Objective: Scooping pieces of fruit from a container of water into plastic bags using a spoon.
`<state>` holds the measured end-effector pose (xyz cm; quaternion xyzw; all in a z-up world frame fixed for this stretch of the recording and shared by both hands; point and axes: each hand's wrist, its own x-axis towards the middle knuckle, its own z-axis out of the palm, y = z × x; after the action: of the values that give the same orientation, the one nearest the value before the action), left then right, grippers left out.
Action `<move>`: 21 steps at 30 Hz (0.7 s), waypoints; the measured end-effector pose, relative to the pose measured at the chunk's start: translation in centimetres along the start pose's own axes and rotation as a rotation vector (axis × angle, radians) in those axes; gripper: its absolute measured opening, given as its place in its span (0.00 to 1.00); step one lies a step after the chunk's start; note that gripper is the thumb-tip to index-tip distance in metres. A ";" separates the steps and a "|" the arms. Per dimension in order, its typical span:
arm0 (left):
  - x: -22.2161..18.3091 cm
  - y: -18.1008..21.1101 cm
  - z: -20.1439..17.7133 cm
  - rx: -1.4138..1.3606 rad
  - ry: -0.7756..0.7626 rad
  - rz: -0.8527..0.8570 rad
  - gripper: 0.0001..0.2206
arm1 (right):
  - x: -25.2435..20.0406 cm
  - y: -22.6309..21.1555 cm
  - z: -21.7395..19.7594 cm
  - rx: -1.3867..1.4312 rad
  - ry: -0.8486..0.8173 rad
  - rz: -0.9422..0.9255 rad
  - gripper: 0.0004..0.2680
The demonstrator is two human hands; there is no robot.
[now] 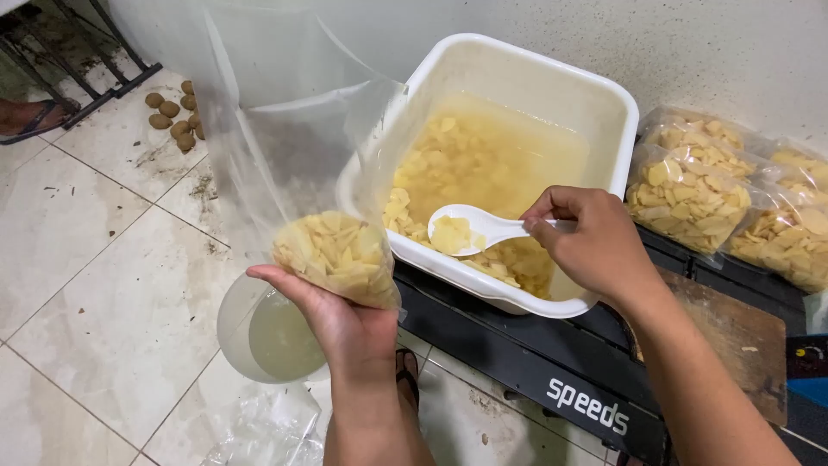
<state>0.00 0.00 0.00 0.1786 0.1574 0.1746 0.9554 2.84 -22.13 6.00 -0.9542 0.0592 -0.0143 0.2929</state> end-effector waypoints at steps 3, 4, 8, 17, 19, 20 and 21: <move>-0.2 0.1 0.4 0.040 -0.006 0.014 0.43 | 0.0 0.1 0.2 -0.043 0.035 -0.030 0.04; -0.1 0.0 0.3 0.040 -0.005 0.014 0.43 | -0.1 0.4 0.4 -0.044 0.035 -0.031 0.04; 0.0 -0.2 0.0 -0.004 -0.005 0.013 0.41 | -0.3 1.6 1.2 -0.178 0.140 -0.254 0.04; -0.1 -0.4 -0.2 -0.031 -0.043 0.036 0.40 | -2.6 -0.5 0.7 -0.286 0.388 -0.707 0.02; -0.1 -0.4 -0.2 -0.031 -0.025 0.031 0.40 | -2.9 -1.0 0.6 -0.291 0.400 -0.733 0.02; 0.0 -0.4 -0.3 -0.041 -0.015 0.015 0.40 | -3.0 -1.1 0.6 -0.306 0.420 -0.749 0.02; 0.0 -0.5 -0.4 -0.051 -0.005 0.000 0.39 | -3.1 -1.2 0.6 -0.322 0.439 -0.766 0.02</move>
<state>0.00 -0.27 -0.57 0.1547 0.1505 0.1782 0.9600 -0.09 -20.46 6.20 -0.9150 -0.2353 -0.3137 0.0953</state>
